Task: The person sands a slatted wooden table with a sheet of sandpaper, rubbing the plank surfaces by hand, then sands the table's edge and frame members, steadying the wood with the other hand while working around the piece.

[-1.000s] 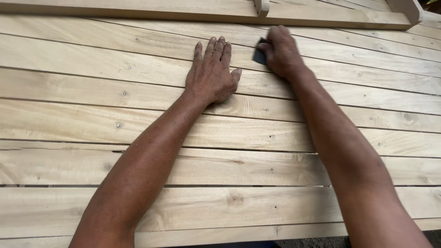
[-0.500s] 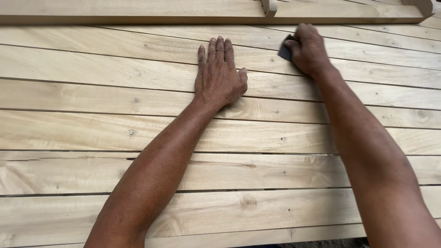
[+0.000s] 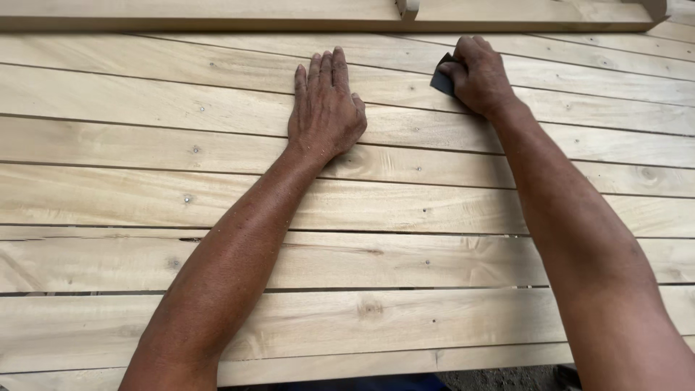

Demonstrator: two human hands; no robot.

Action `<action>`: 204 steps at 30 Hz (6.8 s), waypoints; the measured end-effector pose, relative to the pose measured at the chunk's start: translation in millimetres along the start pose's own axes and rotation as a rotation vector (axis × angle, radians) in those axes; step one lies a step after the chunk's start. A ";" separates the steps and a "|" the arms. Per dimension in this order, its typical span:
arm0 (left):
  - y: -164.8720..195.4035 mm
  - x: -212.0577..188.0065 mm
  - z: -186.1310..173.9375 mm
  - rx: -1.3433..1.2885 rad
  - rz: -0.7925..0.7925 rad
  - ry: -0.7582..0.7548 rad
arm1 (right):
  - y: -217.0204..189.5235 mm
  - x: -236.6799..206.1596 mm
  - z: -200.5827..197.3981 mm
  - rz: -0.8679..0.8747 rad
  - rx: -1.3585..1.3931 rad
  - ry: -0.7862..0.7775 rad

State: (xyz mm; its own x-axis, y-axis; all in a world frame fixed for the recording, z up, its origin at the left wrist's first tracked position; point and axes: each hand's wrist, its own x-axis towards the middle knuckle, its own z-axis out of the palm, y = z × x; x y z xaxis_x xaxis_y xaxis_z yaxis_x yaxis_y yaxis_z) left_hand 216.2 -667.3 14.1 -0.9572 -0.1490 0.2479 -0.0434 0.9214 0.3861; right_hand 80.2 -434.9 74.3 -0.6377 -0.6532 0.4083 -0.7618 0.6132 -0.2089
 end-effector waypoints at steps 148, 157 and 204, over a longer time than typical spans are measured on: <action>-247.8 -54.8 -142.9 0.119 -0.155 -0.117 | -172.3 94.6 95.1 0.052 0.011 0.045; -252.0 -58.8 -148.6 0.078 -0.122 -0.090 | -332.5 177.5 163.7 -0.218 0.249 -0.043; -350.2 -107.9 -197.7 0.139 -0.160 -0.089 | -349.4 127.2 180.2 -0.127 0.172 -0.130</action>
State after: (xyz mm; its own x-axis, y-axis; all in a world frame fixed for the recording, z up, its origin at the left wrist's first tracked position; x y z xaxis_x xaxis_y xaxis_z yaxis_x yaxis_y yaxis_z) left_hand 391.2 -1044.8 27.8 -0.9563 -0.2702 0.1117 -0.2294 0.9303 0.2862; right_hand 244.7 -812.3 39.1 -0.5365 -0.7786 0.3254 -0.8378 0.4450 -0.3164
